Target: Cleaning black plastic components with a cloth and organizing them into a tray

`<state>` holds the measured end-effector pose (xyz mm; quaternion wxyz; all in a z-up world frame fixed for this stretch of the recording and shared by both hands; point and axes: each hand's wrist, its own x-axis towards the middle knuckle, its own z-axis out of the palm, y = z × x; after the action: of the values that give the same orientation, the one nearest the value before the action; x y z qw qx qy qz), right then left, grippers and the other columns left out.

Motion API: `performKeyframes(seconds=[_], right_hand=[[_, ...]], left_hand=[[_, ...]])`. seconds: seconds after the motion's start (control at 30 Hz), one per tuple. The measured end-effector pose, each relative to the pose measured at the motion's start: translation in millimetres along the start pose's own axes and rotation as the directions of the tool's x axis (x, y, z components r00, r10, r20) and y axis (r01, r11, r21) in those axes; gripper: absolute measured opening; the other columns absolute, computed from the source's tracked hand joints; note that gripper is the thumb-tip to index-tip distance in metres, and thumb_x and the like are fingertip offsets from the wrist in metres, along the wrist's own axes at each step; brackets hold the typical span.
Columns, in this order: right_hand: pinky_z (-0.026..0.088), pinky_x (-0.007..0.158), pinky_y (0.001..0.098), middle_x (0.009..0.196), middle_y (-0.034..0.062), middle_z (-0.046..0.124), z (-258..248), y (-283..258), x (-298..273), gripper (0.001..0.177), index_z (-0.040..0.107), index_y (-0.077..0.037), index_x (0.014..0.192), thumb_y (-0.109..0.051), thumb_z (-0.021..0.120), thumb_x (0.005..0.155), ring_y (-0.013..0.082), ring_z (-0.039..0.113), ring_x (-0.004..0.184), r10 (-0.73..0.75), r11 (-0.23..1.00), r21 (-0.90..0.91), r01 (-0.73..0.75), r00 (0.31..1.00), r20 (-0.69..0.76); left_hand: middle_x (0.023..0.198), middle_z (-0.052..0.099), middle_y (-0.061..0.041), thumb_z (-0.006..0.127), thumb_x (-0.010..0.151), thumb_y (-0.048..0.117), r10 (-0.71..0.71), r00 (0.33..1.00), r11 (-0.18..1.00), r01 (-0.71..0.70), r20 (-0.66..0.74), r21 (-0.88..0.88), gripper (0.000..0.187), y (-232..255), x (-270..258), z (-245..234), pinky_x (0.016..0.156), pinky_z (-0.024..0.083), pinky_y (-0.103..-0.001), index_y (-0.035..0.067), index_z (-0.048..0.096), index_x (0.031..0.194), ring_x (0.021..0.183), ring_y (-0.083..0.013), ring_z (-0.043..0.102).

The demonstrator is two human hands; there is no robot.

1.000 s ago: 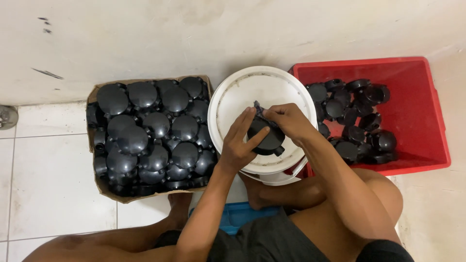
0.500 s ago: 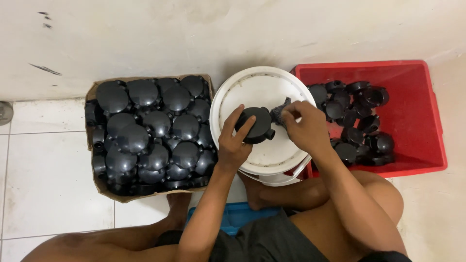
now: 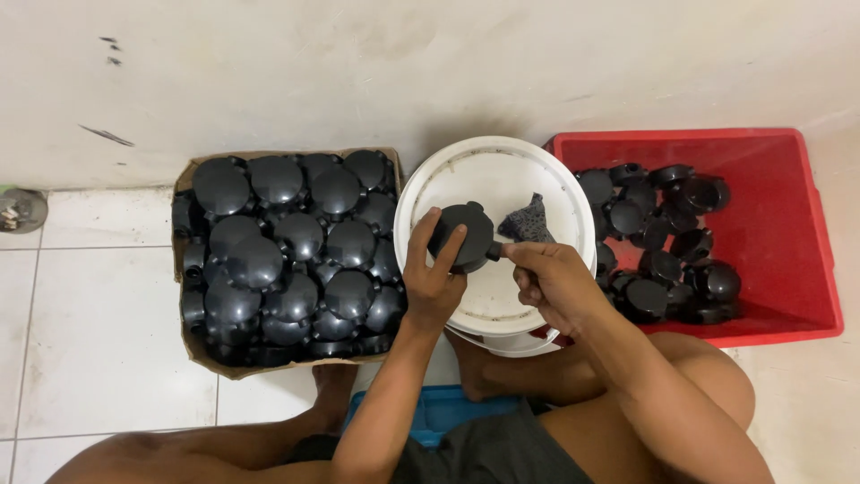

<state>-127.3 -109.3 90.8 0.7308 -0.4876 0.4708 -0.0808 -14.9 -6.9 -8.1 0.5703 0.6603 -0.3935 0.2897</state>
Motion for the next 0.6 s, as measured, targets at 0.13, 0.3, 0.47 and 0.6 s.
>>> performKeyframes(seconds=[0.13, 0.3, 0.47, 0.6], right_hand=[[0.028, 0.04, 0.0199, 0.051, 0.002, 0.045, -5.3, 6.0, 0.8, 0.018, 0.07, 0.002, 0.102, -0.009, 0.065, 0.09, 0.0074, 0.034, 0.041, 0.054, 0.995, 0.078, -0.056, 0.998, 0.021], [0.029, 0.041, 0.0188, 0.053, -0.0007, 0.042, -5.9, 8.7, 4.5, 0.01, 0.069, 0.0, 0.094, -0.008, 0.068, 0.087, 0.0062, 0.034, 0.043, 0.057, 0.989, 0.132, -0.064, 0.997, 0.054], [0.03, 0.042, 0.0194, 0.056, -0.0023, 0.037, -13.2, 0.4, 12.5, 0.006, 0.065, -0.005, 0.085, -0.01, 0.064, 0.089, 0.0069, 0.035, 0.044, 0.022, 0.997, 0.075, -0.027, 0.997, 0.068], [0.032, 0.046, 0.0232, 0.058, -0.002, 0.038, -22.3, -13.8, 25.7, 0.015, 0.058, -0.011, 0.08, -0.02, 0.056, 0.092, 0.0093, 0.038, 0.047, 0.007, 0.999, 0.04, -0.008, 0.999, 0.039]], left_hand=[[0.124, 0.061, -0.023, 0.068, 0.085, -0.007, 0.022, 1.0, 1.0, -0.022, -0.013, 0.006, 0.033, -0.1, -2.9, 1.6, 0.096, 0.057, -0.046, 0.01, 0.073, 0.114, 0.112, -0.0383, 0.064], [0.122, 0.061, -0.023, 0.066, 0.085, -0.008, 0.05, 0.999, 0.998, -0.05, -0.013, -0.031, 0.032, -0.8, 3.5, -1.2, 0.094, 0.058, -0.046, 0.008, 0.074, 0.111, 0.111, -0.0391, 0.065], [0.123, 0.06, -0.022, 0.067, 0.086, -0.008, -0.021, 1.0, 0.997, 0.021, -0.004, -0.068, 0.031, 3.2, 3.8, -3.9, 0.093, 0.058, -0.044, 0.006, 0.073, 0.113, 0.112, -0.0384, 0.065], [0.123, 0.06, -0.021, 0.068, 0.086, -0.006, -0.07, 0.998, 0.994, 0.069, -0.003, -0.089, 0.029, 1.5, 0.9, -2.4, 0.093, 0.058, -0.043, 0.005, 0.073, 0.112, 0.112, -0.0373, 0.065]])
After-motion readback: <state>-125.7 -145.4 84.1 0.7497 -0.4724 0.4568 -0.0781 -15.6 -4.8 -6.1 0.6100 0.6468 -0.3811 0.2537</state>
